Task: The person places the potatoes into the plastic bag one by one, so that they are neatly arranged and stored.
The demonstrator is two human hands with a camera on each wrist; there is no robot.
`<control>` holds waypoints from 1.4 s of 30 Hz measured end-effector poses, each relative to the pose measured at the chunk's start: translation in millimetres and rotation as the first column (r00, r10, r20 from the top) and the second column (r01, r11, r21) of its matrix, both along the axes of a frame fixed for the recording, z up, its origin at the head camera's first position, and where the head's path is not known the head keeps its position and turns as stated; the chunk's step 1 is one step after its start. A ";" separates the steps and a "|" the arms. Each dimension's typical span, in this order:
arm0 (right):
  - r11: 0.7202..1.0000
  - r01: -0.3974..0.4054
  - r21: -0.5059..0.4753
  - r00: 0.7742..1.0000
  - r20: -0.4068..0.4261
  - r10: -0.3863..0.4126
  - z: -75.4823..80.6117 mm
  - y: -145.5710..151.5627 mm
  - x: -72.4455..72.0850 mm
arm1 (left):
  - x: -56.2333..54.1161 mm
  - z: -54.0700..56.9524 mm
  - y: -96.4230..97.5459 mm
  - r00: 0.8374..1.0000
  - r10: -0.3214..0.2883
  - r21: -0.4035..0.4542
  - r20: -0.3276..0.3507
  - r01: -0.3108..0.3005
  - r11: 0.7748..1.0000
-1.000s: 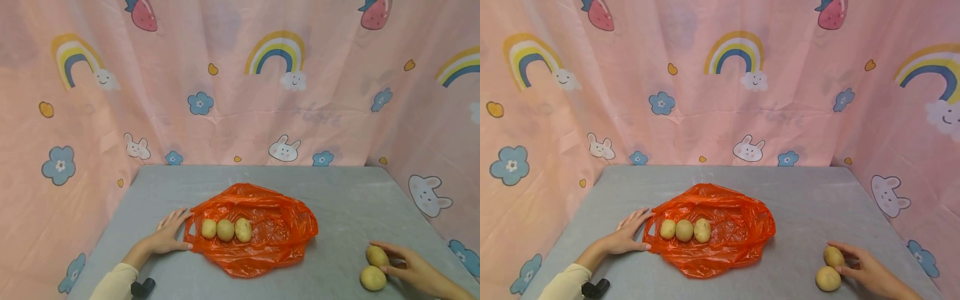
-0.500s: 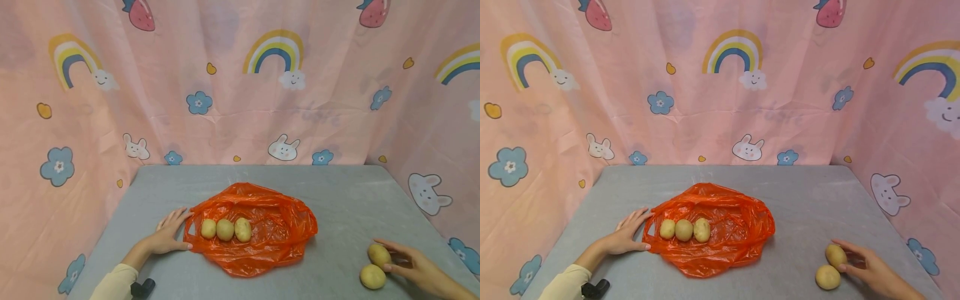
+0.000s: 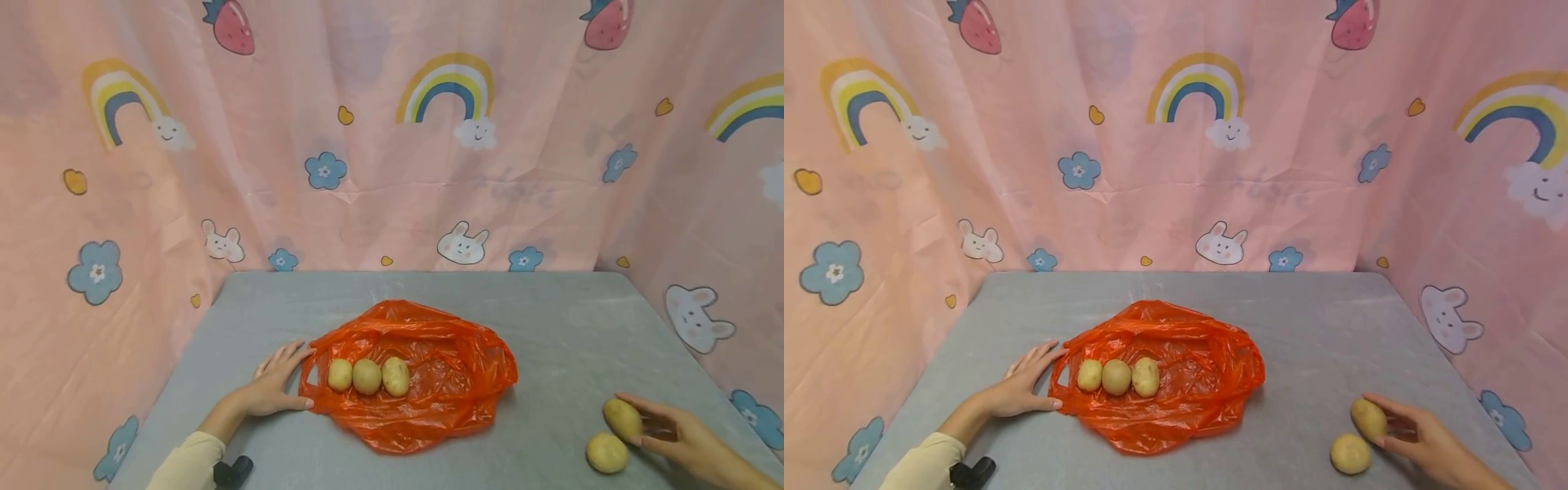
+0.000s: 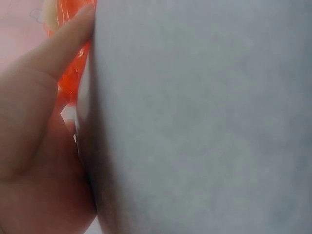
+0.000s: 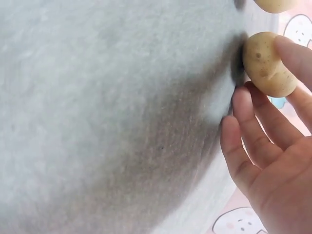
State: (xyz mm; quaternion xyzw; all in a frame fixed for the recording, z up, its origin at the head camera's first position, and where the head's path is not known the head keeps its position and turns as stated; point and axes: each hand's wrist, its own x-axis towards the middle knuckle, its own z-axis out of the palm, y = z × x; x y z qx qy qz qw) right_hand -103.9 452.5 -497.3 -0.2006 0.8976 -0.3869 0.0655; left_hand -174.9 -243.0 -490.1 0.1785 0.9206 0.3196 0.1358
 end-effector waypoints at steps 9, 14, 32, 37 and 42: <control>0.995 0.051 0.089 0.976 0.208 -0.069 11.5 2.0 -3.7 | 0.3 -1.2 1.5 1.000 0.017 0.003 -0.004 -0.017 1.000; 0.984 0.069 0.166 0.963 0.248 -0.109 16.9 -1.8 -4.2 | 1.9 -1.1 1.4 1.000 0.007 0.022 -0.022 -0.006 1.000; 0.984 0.060 0.166 0.977 0.191 -0.092 10.5 -4.7 -9.3 | -2.3 -6.4 -2.3 0.998 0.005 0.024 -0.059 -0.003 1.000; 0.988 0.056 0.142 0.982 0.171 -0.080 17.2 -5.7 -10.5 | -2.9 -8.3 -2.9 0.999 0.006 0.016 -0.046 -0.006 1.000; 0.975 0.142 0.172 0.980 0.114 -0.162 28.8 -17.0 -15.7 | 1.1 -6.9 -1.6 0.998 -0.006 0.040 -0.057 0.008 0.999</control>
